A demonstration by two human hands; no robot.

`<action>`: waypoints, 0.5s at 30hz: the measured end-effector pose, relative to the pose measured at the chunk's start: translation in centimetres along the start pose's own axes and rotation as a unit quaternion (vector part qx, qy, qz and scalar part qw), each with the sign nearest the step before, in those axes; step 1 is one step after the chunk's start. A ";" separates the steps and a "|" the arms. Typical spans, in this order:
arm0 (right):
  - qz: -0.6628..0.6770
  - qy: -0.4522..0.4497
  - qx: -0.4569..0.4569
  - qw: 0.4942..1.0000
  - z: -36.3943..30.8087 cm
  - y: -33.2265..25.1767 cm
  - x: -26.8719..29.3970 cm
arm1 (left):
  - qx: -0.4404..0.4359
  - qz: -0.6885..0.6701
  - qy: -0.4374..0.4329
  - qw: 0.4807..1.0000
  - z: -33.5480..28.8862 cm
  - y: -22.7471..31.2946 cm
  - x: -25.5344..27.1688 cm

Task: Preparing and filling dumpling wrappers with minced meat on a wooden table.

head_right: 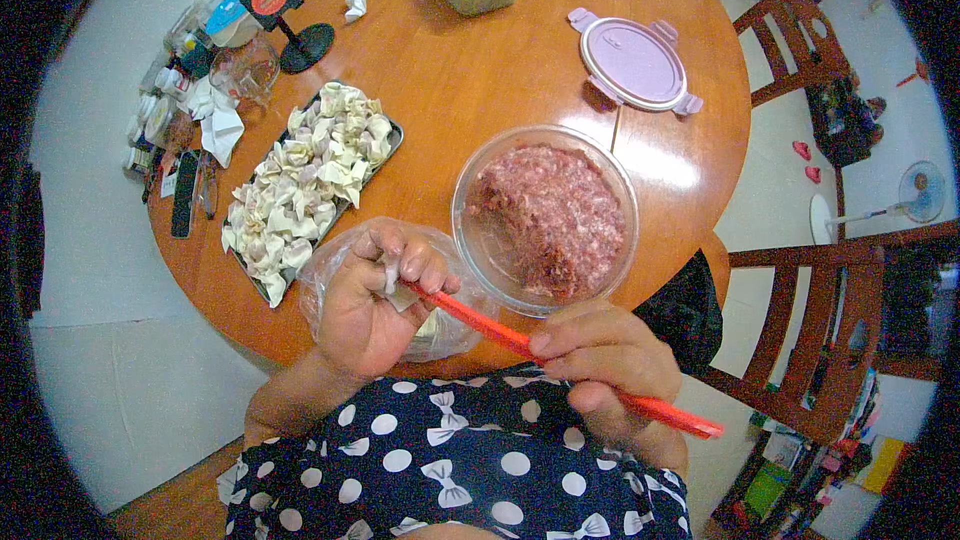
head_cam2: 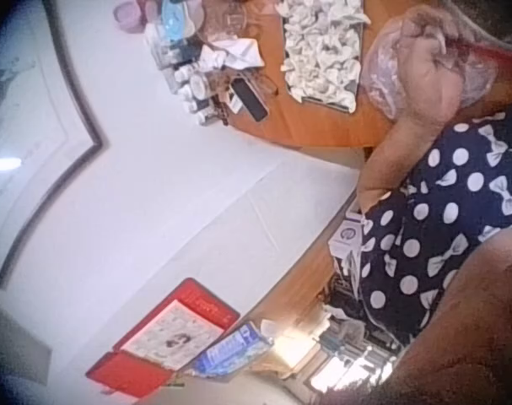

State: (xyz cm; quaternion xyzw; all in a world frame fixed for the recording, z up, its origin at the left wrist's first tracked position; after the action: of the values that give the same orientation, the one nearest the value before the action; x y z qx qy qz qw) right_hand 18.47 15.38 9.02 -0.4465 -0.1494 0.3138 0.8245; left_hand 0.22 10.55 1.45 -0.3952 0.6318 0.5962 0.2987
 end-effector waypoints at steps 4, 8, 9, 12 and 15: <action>-0.049 -0.034 0.051 0.997 -0.3 0.1 -1.0 | 0.026 -0.047 0.043 0.998 -0.2 -0.4 -0.2; -0.059 -0.069 0.076 0.993 0.0 0.3 -2.5 | 0.018 -0.026 0.019 0.999 0.1 -0.6 1.0; -0.071 -0.090 0.092 0.989 0.0 0.0 -2.9 | 0.017 -0.026 0.019 0.999 0.1 -0.6 1.2; -0.087 -0.110 0.115 0.983 -0.3 -0.8 -3.0 | 0.012 -0.090 0.050 0.995 0.2 -0.5 2.0; -0.051 -0.083 0.053 0.994 -0.6 -0.6 -1.4 | -0.004 -0.130 0.056 0.990 0.2 0.0 2.5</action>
State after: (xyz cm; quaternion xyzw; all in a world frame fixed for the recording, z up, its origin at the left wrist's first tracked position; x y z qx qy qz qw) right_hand 17.94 13.83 9.18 -0.3669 -0.2228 0.3148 0.8465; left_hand -1.10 10.39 -0.71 -0.5076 0.5886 0.5320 0.3359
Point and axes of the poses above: each hand's wrist, its own z-axis towards the middle knuckle, its own x-axis out of the back of the hand, y = z × x, the point moved 9 cm from there along z, towards the middle knuckle, and after that the axes turned 5 degrees about x, right-handed, at the moved point
